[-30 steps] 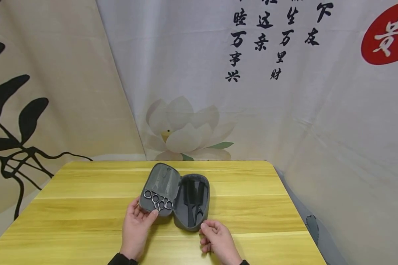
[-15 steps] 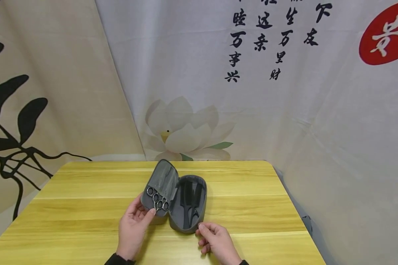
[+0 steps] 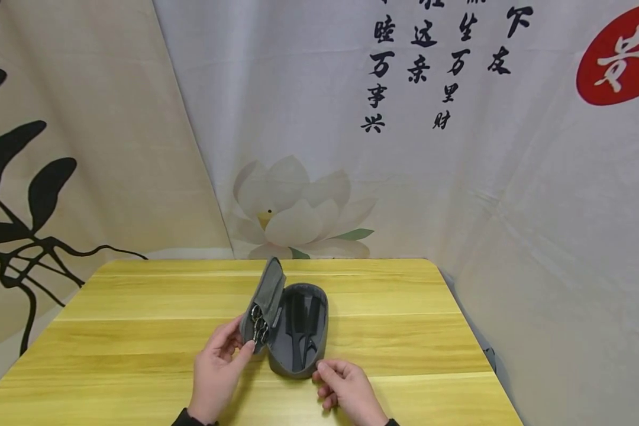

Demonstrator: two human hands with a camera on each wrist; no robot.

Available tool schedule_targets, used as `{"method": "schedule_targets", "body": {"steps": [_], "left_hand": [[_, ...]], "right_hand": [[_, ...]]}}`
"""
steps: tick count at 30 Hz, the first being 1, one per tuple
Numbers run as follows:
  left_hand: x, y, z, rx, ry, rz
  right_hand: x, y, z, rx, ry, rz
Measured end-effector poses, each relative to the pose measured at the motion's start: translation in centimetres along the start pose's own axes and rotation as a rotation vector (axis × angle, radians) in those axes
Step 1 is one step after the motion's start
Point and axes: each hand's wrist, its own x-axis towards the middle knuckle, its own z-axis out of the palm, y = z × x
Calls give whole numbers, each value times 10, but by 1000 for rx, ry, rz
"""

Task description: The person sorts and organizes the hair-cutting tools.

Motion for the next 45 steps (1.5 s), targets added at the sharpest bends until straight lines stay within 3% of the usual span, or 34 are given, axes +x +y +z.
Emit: {"method": "schedule_targets", "body": {"steps": [6, 11, 18, 21, 25, 31, 36, 39, 42, 45], "left_hand": [[-6, 0, 3, 118, -61, 223], [-9, -2, 3, 254, -148, 405], [-16, 4, 7, 530, -390, 684], [-17, 6, 9, 646, -499, 739], [-19, 7, 11, 716, -578, 715], [-20, 9, 12, 743, -612, 671], [-21, 11, 10, 690, -651, 551], [-21, 11, 9, 618, -584, 498], [-22, 10, 9, 579, -455, 450], [-20, 8, 10, 581, -342, 354]], "right_hand": [[-1, -1, 1, -5, -22, -7], [-2, -2, 1, 1, -41, -24], [-3, -4, 0, 16, -79, -41], [-2, -4, 0, 4, -79, -34], [-1, -4, -1, -8, -74, -29], [-1, -3, -1, -14, -70, -28], [0, -1, -2, -8, -78, -34], [0, 0, -2, -12, -81, -35], [0, 0, -2, -16, -77, -36], [0, 0, -2, -21, -69, -39]]}}
